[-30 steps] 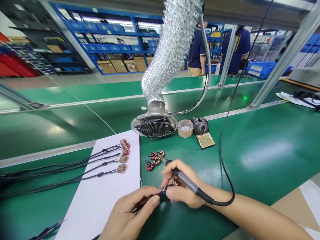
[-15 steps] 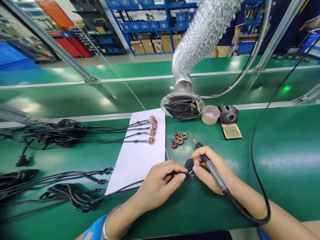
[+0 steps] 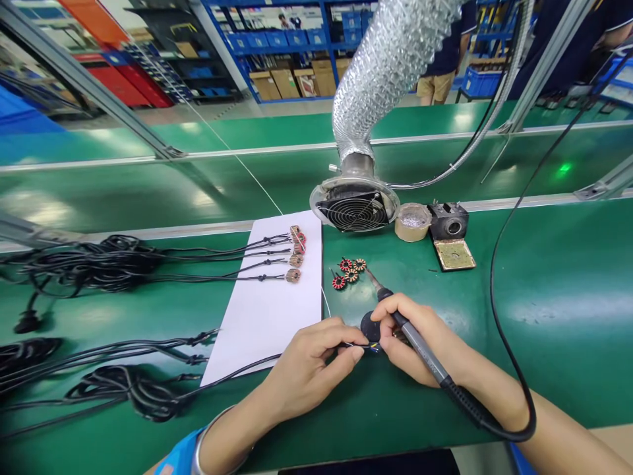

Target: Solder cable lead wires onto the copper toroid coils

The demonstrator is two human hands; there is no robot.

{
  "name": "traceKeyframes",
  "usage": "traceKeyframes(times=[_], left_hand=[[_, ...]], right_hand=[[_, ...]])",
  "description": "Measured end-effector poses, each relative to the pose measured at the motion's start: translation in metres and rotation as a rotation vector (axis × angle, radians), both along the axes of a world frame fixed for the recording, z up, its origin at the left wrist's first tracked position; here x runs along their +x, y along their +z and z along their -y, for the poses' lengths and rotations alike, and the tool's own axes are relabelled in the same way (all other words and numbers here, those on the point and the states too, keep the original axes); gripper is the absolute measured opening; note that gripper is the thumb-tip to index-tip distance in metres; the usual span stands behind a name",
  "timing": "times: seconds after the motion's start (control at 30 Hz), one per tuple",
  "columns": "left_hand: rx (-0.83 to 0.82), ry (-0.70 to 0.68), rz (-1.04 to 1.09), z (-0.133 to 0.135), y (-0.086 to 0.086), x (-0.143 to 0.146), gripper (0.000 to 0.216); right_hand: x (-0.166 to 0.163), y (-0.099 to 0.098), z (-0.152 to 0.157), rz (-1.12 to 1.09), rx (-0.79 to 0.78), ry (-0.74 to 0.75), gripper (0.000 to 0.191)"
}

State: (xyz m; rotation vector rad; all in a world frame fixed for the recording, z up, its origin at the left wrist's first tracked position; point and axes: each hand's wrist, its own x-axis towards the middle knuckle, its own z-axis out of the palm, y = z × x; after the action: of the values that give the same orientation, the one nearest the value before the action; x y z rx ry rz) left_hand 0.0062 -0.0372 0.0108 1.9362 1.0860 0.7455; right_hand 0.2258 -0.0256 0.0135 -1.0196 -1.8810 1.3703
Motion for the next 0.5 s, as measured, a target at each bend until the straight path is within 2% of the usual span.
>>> traceKeyframes(times=[0.37,0.5], left_hand=[[0.004,-0.086,-0.068,0.0005,0.0035,0.0009,0.017],[0.019,-0.040,-0.045,0.0020,0.0014,0.0035,0.015]], right_hand=[[0.0027,0.0058,-0.0005,0.183,0.130,0.125,0.017],[0.0013,0.0042,-0.0004,0.131,0.036,0.098,0.018]])
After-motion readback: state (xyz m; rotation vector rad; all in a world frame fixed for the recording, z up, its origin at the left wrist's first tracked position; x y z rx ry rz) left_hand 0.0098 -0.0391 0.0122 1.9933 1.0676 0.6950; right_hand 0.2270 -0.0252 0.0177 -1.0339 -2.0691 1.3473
